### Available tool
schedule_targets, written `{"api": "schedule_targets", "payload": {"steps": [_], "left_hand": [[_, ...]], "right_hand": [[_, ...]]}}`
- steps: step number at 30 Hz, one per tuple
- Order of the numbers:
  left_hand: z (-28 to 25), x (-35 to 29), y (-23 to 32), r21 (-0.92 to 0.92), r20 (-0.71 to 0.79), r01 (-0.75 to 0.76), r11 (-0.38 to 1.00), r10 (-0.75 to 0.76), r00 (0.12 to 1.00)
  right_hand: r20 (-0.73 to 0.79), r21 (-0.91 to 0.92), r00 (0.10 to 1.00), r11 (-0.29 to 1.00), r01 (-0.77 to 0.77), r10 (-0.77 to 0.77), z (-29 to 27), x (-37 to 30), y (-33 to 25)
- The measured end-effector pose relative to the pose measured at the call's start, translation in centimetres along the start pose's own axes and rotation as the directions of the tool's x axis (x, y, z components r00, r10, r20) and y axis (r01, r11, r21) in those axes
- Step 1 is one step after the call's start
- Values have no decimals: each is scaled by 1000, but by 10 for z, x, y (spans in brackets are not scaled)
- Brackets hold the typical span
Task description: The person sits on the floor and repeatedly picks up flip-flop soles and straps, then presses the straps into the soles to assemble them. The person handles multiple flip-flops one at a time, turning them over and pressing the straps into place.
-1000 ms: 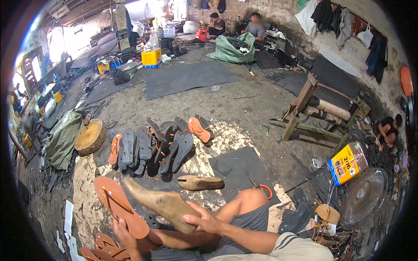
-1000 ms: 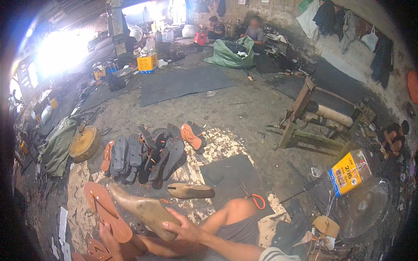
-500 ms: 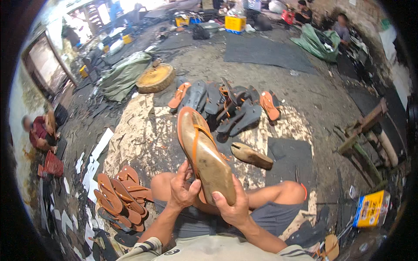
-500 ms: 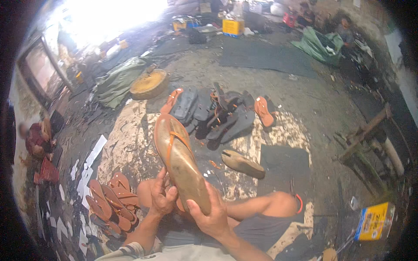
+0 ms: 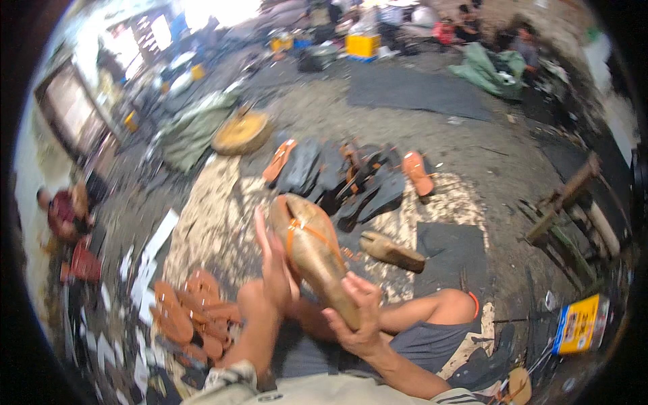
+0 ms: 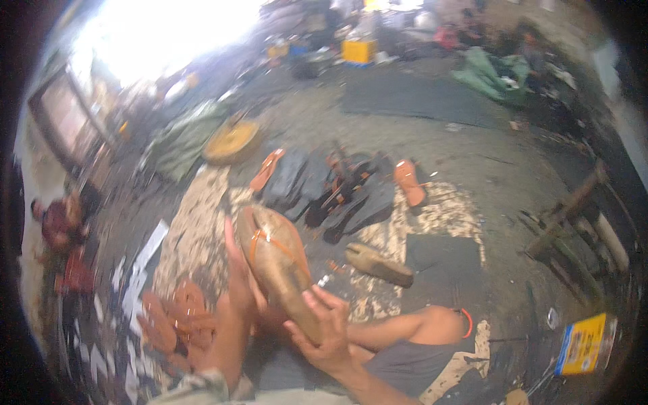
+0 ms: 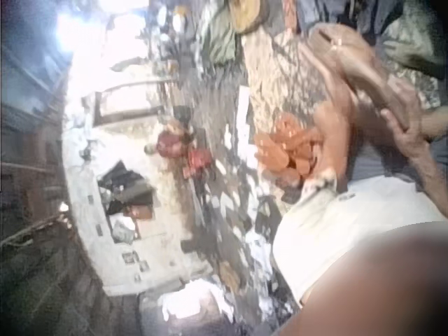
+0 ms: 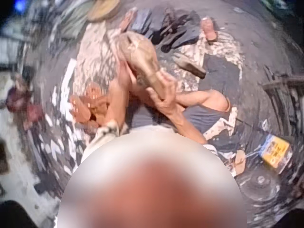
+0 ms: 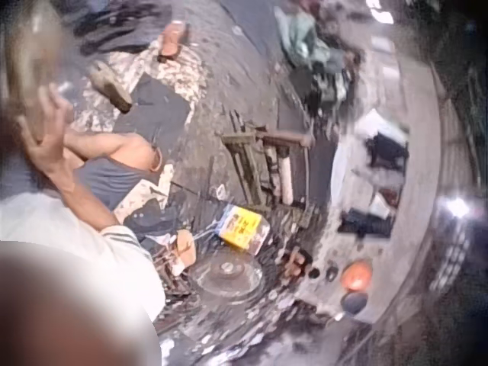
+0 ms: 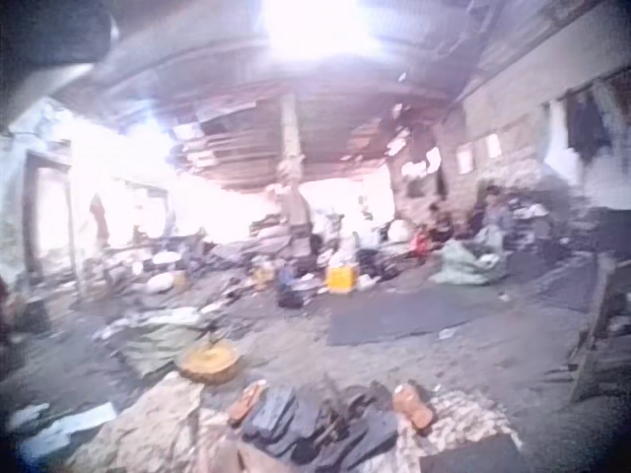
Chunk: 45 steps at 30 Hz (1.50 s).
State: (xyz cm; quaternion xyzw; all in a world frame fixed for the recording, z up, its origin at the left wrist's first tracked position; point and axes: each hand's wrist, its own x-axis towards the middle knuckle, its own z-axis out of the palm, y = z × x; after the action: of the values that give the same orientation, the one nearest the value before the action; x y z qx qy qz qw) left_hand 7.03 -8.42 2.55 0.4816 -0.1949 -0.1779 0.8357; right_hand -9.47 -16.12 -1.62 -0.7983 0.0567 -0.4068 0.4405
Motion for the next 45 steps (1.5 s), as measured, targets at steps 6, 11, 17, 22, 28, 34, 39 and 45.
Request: {"api": "schedule_targets", "payload": {"steps": [6, 11, 17, 22, 28, 34, 39, 45], "left_hand": [[-1, -63, -24, 40, -92, 239, 970, -235, 968], [-31, -106, -63, 200, -18, -32, 979, 37, 999], [-72, -121, -48, 97, -152, 257, 962, -241, 959], [-78, -126, -26, 199, -234, 317, 927, -269, 934], [-80, -135, -17, 237, -239, 372, 898, -318, 918], [-73, -148, -40, 287, -91, 365, 886, -354, 931], [-71, -148, -47, 357, 103, 345, 868, -404, 909], [-85, -172, -28, -312, 204, 612, 727, -578, 790]], "right_hand": [[305, 74, 952, 997, -27, 3, -14, 31, 21], [443, 147, 889, 969, -197, 114, -22, 58, 28], [649, 317, 648, 631, -708, 400, -45, -17, 35], [845, 422, 317, -174, -890, 430, -28, -83, 15], [816, 494, 235, -425, -759, 528, -16, -124, -10], [845, 396, 501, 408, -822, 189, -46, -54, 61], [806, 461, 468, 112, -880, 362, -40, 22, 78], [716, 568, 554, 107, -816, 426, -22, 17, 67]]}}
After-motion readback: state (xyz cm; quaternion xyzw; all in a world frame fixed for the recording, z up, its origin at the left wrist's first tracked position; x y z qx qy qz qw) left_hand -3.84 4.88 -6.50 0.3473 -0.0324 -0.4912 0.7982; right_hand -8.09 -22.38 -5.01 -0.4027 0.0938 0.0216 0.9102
